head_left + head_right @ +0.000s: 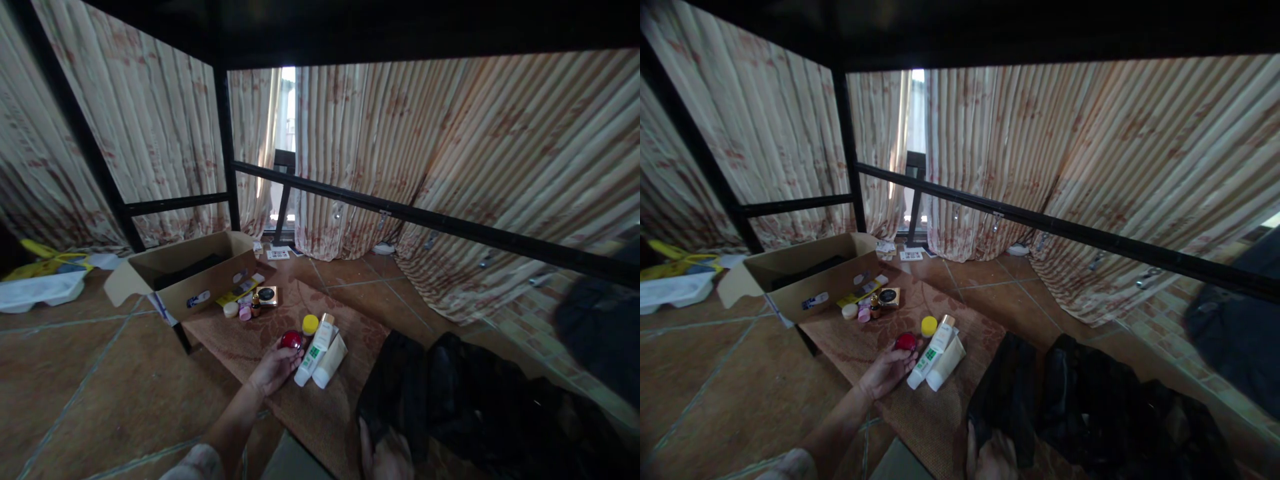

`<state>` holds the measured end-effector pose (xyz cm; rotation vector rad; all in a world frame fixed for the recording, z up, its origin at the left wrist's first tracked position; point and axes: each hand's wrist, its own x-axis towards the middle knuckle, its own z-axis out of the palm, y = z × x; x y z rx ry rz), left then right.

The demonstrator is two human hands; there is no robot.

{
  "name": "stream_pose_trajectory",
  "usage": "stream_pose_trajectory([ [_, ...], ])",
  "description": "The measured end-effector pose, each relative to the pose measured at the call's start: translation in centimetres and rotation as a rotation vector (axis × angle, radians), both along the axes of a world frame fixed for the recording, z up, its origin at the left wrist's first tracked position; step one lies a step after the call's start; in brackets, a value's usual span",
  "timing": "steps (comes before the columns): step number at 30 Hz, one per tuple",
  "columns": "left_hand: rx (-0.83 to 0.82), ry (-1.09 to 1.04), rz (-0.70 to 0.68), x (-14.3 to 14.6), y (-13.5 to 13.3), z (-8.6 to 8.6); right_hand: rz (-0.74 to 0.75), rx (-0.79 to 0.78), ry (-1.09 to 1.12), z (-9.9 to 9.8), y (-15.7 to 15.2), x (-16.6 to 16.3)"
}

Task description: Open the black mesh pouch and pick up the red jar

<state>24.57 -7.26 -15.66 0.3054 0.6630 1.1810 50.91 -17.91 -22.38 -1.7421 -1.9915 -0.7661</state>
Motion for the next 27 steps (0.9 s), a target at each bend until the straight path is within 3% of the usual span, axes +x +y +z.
stream_pose_trajectory([
  [6,0.001,0.01,0.002,0.0,0.1,-0.1,-0.073,0.014,0.032,0.4,-0.1,-1.0],
  [27,0.032,0.042,0.008,0.1,-0.1,0.4,-0.002,-0.057,0.062,1.4,-0.1,-1.2],
])
